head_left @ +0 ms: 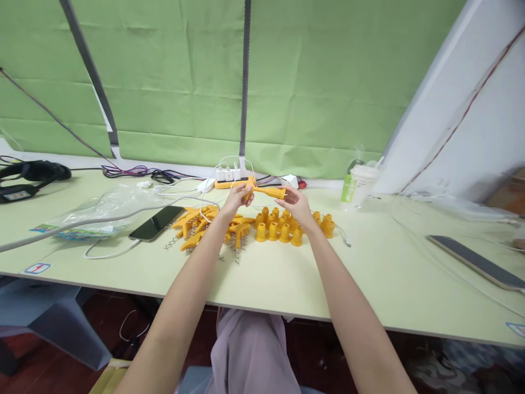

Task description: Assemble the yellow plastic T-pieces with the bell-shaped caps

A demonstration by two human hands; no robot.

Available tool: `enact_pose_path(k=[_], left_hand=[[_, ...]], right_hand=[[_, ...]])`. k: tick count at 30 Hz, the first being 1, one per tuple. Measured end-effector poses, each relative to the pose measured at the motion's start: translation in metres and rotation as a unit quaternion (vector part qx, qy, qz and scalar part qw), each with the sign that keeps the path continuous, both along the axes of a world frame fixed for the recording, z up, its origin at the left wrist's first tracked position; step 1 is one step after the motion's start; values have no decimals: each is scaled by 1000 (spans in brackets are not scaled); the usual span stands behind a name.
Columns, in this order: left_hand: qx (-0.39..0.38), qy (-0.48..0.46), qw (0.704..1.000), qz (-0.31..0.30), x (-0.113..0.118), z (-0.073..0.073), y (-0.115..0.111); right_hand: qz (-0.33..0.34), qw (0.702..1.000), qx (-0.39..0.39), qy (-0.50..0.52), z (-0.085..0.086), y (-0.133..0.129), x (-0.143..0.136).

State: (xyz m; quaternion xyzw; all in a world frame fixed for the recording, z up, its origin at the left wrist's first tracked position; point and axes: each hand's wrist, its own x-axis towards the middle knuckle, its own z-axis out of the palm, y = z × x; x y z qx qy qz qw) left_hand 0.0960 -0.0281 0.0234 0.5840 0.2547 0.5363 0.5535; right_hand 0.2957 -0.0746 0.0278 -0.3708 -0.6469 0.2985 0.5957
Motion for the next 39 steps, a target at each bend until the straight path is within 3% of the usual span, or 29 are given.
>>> enact_pose_path(k=[7,14,17,20,23,29,35,39], left_hand=[[82,-38,990,110,2,4,2],[154,-9,985,81,19,27,-34],[173,13,983,62,27,31,-42],[177,45,982,56,28,27,-36],[167,65,982,52,22,21,-24],[97,140,983,-61,5,4,-8],[104,104,989,-9,6,-6,0],[98,95,990,15,5,-9,6]], right_hand=[[49,995,-53,-65,1,-4,1],[65,996,-36,-47,9,-8,-26],[86,995,-38,-23,10,-11,-32],[94,995,-41,19,8,-10,-33],[56,994,-37,88,6,-5,-31],[-49,980,-35,189,3,8,-25],[-26,977,-70,202,-4,14,-12],[-60,983,-94,148,-7,16,-2]])
